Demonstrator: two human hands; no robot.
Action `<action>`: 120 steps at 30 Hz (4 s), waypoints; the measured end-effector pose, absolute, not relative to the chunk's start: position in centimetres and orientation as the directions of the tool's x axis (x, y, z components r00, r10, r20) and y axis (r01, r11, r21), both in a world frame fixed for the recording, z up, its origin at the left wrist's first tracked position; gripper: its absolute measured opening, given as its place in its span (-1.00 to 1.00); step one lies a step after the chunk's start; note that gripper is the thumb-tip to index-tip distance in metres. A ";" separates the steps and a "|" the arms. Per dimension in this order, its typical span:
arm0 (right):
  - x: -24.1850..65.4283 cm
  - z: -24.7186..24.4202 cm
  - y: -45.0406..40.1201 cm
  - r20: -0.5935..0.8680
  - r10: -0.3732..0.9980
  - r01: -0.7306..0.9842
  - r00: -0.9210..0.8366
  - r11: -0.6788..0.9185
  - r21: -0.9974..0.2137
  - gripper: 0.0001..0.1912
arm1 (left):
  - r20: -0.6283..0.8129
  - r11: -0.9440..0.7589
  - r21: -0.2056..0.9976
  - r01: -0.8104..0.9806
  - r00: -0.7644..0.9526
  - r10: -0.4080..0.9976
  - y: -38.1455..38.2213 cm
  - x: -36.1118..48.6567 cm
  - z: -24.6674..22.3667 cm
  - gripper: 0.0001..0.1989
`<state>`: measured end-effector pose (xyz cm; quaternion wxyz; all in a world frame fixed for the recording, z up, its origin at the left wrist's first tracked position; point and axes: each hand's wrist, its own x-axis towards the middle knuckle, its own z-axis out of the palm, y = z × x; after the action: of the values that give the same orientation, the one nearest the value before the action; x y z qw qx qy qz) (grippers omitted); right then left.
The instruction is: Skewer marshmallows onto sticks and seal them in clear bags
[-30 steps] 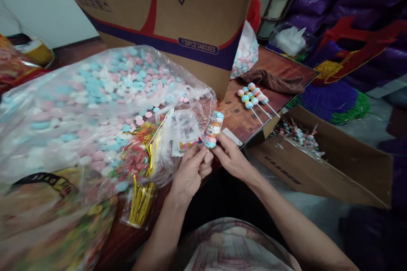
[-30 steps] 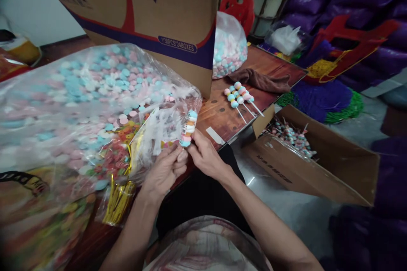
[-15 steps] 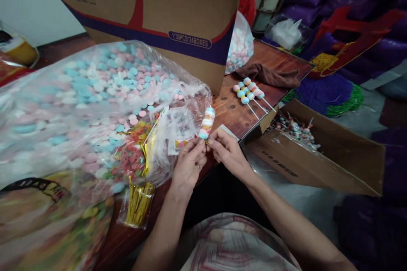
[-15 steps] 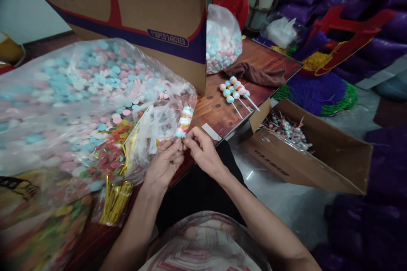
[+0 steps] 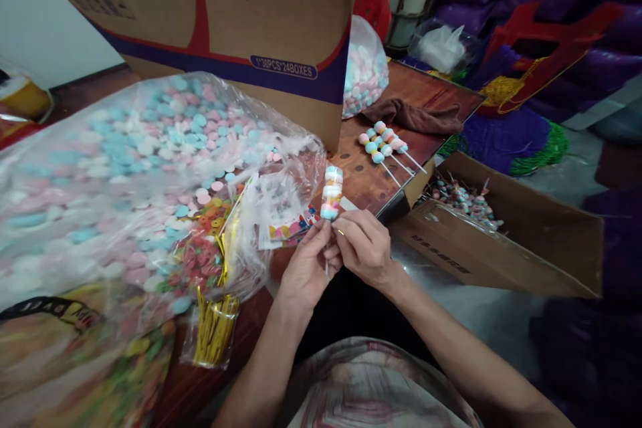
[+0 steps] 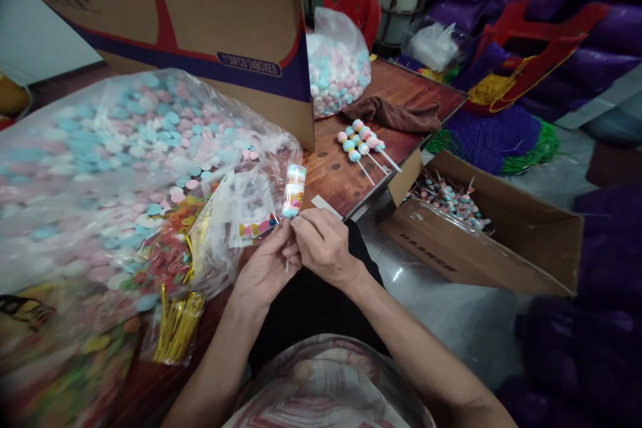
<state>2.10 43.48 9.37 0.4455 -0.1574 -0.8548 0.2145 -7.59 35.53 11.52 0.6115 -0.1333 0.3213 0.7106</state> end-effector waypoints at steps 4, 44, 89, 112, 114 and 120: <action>2.9 10.4 42.9 0.551 0.637 0.080 -0.539 0.691 -0.719 -0.81 | -0.444 -0.008 0.471 -0.882 -0.245 0.862 36.2 -6.9 11.1 -0.76; 5.5 7.0 45.2 0.161 0.904 0.001 -0.397 0.175 -0.985 -0.84 | 0.309 0.293 0.584 0.757 -0.541 0.782 32.5 -18.6 7.3 -0.68; 3.1 8.1 44.0 -0.011 0.909 -0.144 -0.417 -0.077 -0.987 -0.54 | -0.242 -0.198 0.862 -0.467 -0.721 0.649 39.2 -5.3 8.9 -0.76; 6.2 10.3 46.8 0.655 0.595 0.100 -0.465 0.771 -0.629 -0.73 | -0.479 0.047 0.608 -0.792 -0.319 0.818 37.9 -5.2 11.5 -0.39; 6.7 10.1 46.9 0.664 0.525 0.144 -0.531 0.829 -0.540 -0.71 | -0.488 0.039 0.625 -0.780 -0.352 0.799 38.0 -5.3 11.5 -0.45; 6.7 9.3 46.0 0.644 0.556 0.168 -0.526 0.810 -0.562 -0.74 | -0.523 -0.023 0.604 -0.797 -0.418 0.743 38.7 -5.3 10.3 -0.71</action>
<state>6.72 45.96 9.30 0.4372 -0.2142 -0.8449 0.2216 -5.26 38.69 10.31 0.5386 -0.0302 0.4452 0.7147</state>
